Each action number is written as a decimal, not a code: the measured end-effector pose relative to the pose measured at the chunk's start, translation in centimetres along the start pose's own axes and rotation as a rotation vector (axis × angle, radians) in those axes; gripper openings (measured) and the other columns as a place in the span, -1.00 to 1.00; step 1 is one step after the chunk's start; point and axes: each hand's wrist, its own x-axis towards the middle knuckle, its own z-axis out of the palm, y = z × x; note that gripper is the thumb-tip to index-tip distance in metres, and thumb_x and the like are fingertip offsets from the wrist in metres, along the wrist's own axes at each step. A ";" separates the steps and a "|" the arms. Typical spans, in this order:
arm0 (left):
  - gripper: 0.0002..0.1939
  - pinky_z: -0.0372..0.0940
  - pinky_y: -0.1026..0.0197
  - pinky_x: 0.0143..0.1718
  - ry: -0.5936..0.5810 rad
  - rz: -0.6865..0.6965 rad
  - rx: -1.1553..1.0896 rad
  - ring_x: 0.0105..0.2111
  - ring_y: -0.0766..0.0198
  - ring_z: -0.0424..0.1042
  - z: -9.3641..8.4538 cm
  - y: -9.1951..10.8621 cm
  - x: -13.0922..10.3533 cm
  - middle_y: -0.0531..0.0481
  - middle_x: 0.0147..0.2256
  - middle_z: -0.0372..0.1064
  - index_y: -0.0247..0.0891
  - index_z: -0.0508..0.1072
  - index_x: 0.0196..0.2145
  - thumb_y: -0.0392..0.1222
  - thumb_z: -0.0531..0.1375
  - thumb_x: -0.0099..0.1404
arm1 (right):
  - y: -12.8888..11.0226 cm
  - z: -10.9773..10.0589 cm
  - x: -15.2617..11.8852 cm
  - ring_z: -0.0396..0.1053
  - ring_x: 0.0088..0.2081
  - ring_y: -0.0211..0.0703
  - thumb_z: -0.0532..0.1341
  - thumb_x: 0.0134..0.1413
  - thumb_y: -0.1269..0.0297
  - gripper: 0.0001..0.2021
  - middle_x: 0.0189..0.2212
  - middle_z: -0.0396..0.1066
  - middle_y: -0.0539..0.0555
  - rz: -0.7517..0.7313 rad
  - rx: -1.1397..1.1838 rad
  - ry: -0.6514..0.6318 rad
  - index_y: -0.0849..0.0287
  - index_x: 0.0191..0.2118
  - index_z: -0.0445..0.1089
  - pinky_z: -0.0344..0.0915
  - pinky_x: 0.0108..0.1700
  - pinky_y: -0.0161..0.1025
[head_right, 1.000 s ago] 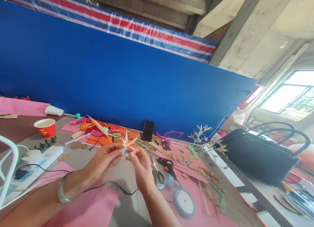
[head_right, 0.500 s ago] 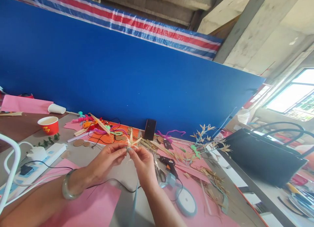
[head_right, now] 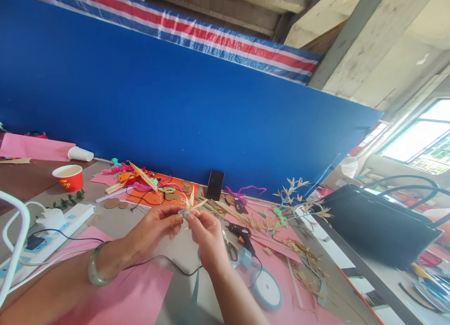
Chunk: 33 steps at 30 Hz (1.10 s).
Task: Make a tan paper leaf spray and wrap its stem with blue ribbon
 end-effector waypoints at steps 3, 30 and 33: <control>-0.77 0.02 0.34 -0.58 0.010 0.006 0.005 -0.63 0.46 0.14 0.1 0.1 0.0 0.11 -0.66 0.23 -0.34 0.54 -0.36 -0.12 0.36 0.09 | 0.1 0.0 0.1 -0.18 -0.64 -0.45 0.40 -0.12 0.06 -0.67 -0.67 0.00 -0.17 0.014 0.046 -0.007 0.20 -0.46 0.36 -0.30 -0.59 -0.34; -0.81 0.00 0.35 -0.54 0.116 -0.040 -0.122 -0.55 0.46 0.15 -0.2 0.1 0.6 0.00 -0.49 0.38 -0.35 0.56 -0.41 -0.21 0.38 0.00 | 1.3 -3.7 0.0 0.19 -0.43 -0.20 0.39 -0.10 0.17 -0.84 -0.51 0.28 -0.02 -0.206 0.268 -0.055 0.10 -0.46 0.45 0.16 -0.28 -0.20; -0.80 0.00 0.37 -0.55 0.113 -0.063 -0.139 -0.55 0.47 0.16 -0.4 -0.1 0.7 0.01 -0.50 0.38 -0.34 0.55 -0.37 -0.24 0.38 0.00 | 1.1 -4.1 -0.2 0.12 -0.47 -0.21 0.33 -0.04 0.14 -0.79 -0.53 0.19 -0.03 -0.217 0.286 -0.091 0.11 -0.51 0.37 0.12 -0.34 -0.20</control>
